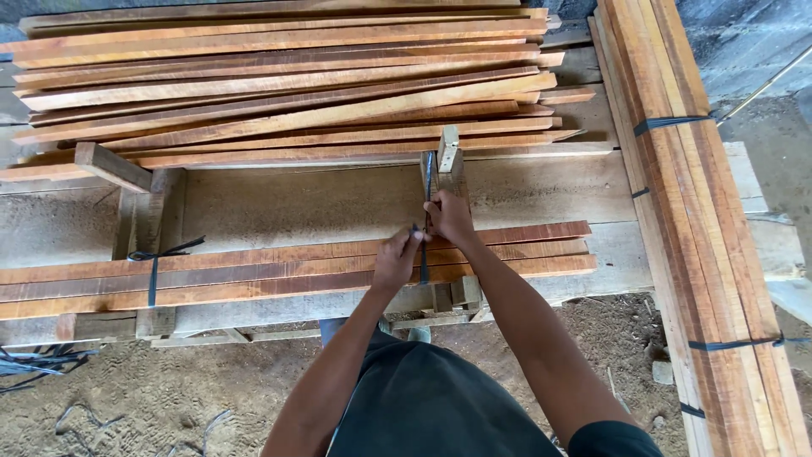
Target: Bundling several wooden planks together using flexible black straps.
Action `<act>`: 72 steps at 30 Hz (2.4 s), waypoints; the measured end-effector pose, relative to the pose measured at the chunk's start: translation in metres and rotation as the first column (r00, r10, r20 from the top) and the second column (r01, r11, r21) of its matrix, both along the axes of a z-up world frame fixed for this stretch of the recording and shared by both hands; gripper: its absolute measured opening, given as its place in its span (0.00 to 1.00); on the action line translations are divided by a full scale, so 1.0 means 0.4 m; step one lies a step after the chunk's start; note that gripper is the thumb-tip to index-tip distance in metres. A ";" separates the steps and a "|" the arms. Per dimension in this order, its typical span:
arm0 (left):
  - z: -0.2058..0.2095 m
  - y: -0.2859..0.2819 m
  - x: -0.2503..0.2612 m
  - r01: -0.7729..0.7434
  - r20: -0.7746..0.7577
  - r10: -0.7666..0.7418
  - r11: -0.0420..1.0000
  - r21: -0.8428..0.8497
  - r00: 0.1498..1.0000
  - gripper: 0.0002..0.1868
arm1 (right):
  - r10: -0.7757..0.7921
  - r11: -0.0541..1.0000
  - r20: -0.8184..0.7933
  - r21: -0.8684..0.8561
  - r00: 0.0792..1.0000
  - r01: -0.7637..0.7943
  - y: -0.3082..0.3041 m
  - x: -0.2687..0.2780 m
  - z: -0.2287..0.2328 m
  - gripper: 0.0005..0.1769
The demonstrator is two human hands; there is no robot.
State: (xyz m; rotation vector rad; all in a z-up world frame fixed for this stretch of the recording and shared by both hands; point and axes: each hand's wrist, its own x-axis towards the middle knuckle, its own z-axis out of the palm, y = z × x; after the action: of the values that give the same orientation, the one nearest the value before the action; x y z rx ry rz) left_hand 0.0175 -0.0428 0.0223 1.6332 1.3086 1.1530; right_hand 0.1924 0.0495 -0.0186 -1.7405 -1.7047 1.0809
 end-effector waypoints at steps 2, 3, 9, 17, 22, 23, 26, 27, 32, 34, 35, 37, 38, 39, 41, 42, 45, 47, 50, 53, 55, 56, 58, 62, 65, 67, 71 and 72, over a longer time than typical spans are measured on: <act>0.049 -0.056 -0.011 0.014 -0.027 -0.014 1.000 0.010 1.000 0.16 | -0.010 1.000 0.030 -0.004 1.000 0.010 -0.006 -0.009 0.003 0.18; 0.072 -0.080 -0.016 0.030 -0.051 -0.029 0.999 0.022 0.998 0.15 | -0.021 1.000 0.063 -0.006 0.998 0.021 -0.005 -0.013 0.005 0.18; 0.077 -0.095 -0.037 0.109 0.062 -0.111 0.994 0.030 0.992 0.13 | -0.010 0.999 0.048 -0.041 0.999 0.012 -0.012 -0.012 0.012 0.19; 0.057 -0.049 -0.035 0.176 0.179 -0.161 0.982 -0.074 0.971 0.16 | -0.382 0.829 -0.596 -0.559 0.706 -0.023 0.031 -0.035 0.098 0.09; 0.074 -0.022 -0.009 0.158 0.314 -0.126 0.984 -0.081 0.941 0.17 | -0.516 0.702 -0.593 -0.706 0.618 -0.092 0.107 -0.105 -0.012 0.12; 0.057 -0.015 -0.005 0.142 0.325 -0.095 0.982 -0.123 0.941 0.18 | -0.544 0.731 -0.513 -0.679 0.664 0.075 0.113 -0.116 -0.018 0.12; 0.011 0.002 -0.005 0.144 0.344 -0.074 0.973 -0.183 0.936 0.22 | -0.634 0.726 -0.340 -0.571 0.694 0.383 0.150 -0.132 -0.160 0.15; -0.005 0.005 -0.007 0.163 0.352 -0.085 0.967 -0.197 0.932 0.23 | -0.689 0.696 -0.257 -0.497 0.678 0.519 0.162 -0.134 -0.229 0.17; -0.026 0.005 -0.011 0.145 0.316 -0.062 0.959 -0.246 0.947 0.22 | -0.458 0.851 -0.075 -0.325 0.886 0.412 0.146 -0.167 -0.240 0.17; -0.016 -0.005 -0.010 0.168 0.336 -0.078 0.954 -0.247 0.939 0.23 | -0.379 0.890 -0.101 -0.313 0.920 0.332 0.119 -0.178 -0.204 0.19; -0.012 -0.003 -0.013 0.180 0.331 -0.094 0.954 -0.241 0.939 0.23 | -0.309 0.908 -0.018 -0.303 0.951 0.289 0.120 -0.184 -0.208 0.15; -0.005 0.009 -0.018 0.189 0.327 -0.103 0.952 -0.242 0.939 0.23 | -0.230 0.922 0.065 -0.304 0.971 0.239 0.130 -0.202 -0.202 0.19; -0.002 0.016 -0.019 0.196 0.340 -0.113 0.956 -0.220 0.933 0.22 | -0.175 0.932 0.150 -0.292 0.973 0.212 0.135 -0.214 -0.191 0.19; 0.000 0.015 -0.016 0.207 0.357 -0.126 0.957 -0.200 0.926 0.22 | -0.122 0.940 0.237 -0.286 0.964 0.189 0.130 -0.219 -0.181 0.18; -0.021 0.011 -0.015 0.207 0.389 -0.117 0.958 -0.199 0.914 0.22 | -0.120 0.939 0.227 -0.289 0.966 0.185 0.117 -0.233 -0.139 0.19; -0.030 0.012 -0.013 0.205 0.418 -0.111 0.961 -0.188 0.902 0.22 | -0.120 0.942 0.214 -0.283 0.969 0.179 0.116 -0.241 -0.114 0.20; -0.036 0.015 -0.012 0.179 0.464 -0.062 0.961 -0.211 0.884 0.21 | -0.120 0.953 0.219 -0.247 0.968 0.174 0.113 -0.236 -0.076 0.22; -0.019 0.035 -0.004 0.182 0.493 -0.043 0.954 -0.237 0.869 0.21 | -0.183 0.966 0.243 -0.136 0.953 0.220 0.114 -0.237 -0.113 0.20; -0.038 0.065 0.024 0.169 0.514 0.010 0.939 -0.300 0.858 0.20 | -0.279 0.959 0.243 0.028 0.929 0.281 0.131 -0.221 -0.148 0.20; -0.044 0.038 0.029 0.128 0.475 0.090 0.904 -0.408 0.876 0.18 | -0.346 0.938 0.113 0.084 0.932 0.338 0.125 -0.220 -0.147 0.18; -0.047 0.017 0.031 0.110 0.445 0.127 0.876 -0.470 0.886 0.27 | -0.382 0.920 -0.001 0.094 0.924 0.381 0.120 -0.217 -0.115 0.20; -0.055 0.009 0.031 0.087 0.428 0.148 0.872 -0.482 0.892 0.29 | -0.398 0.913 -0.079 0.064 0.914 0.403 0.116 -0.216 -0.091 0.21; -0.077 -0.012 0.022 0.067 0.408 0.165 0.866 -0.496 0.898 0.32 | -0.419 0.903 -0.156 0.030 0.895 0.428 0.109 -0.218 -0.079 0.22; -0.070 -0.023 0.009 0.069 0.358 0.073 0.926 -0.370 0.931 0.20 | -0.438 0.898 -0.054 0.024 0.898 0.439 0.127 -0.207 -0.114 0.20; -0.027 -0.024 -0.004 0.103 0.349 0.012 0.945 -0.310 0.937 0.20 | -0.417 0.909 -0.017 0.018 0.909 0.417 0.115 -0.216 -0.092 0.20; -0.022 -0.022 -0.005 0.119 0.353 -0.011 0.951 -0.285 0.936 0.21 | -0.392 0.920 0.001 0.018 0.920 0.392 0.109 -0.225 -0.075 0.20; 0.036 -0.021 -0.003 0.121 0.349 -0.025 0.960 -0.254 0.937 0.21 | -0.196 0.972 0.105 -0.109 0.975 0.208 0.094 -0.241 -0.008 0.19; 0.075 -0.020 -0.004 0.113 0.352 -0.015 0.959 -0.259 0.936 0.21 | -0.077 0.981 0.172 -0.163 0.982 0.106 0.087 -0.246 0.026 0.19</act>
State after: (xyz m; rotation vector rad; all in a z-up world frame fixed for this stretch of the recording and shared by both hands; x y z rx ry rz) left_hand 0.0159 -0.0510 0.0524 1.1977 1.1192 1.1037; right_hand 0.0939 0.0842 -0.0082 -2.0474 -1.6494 1.0969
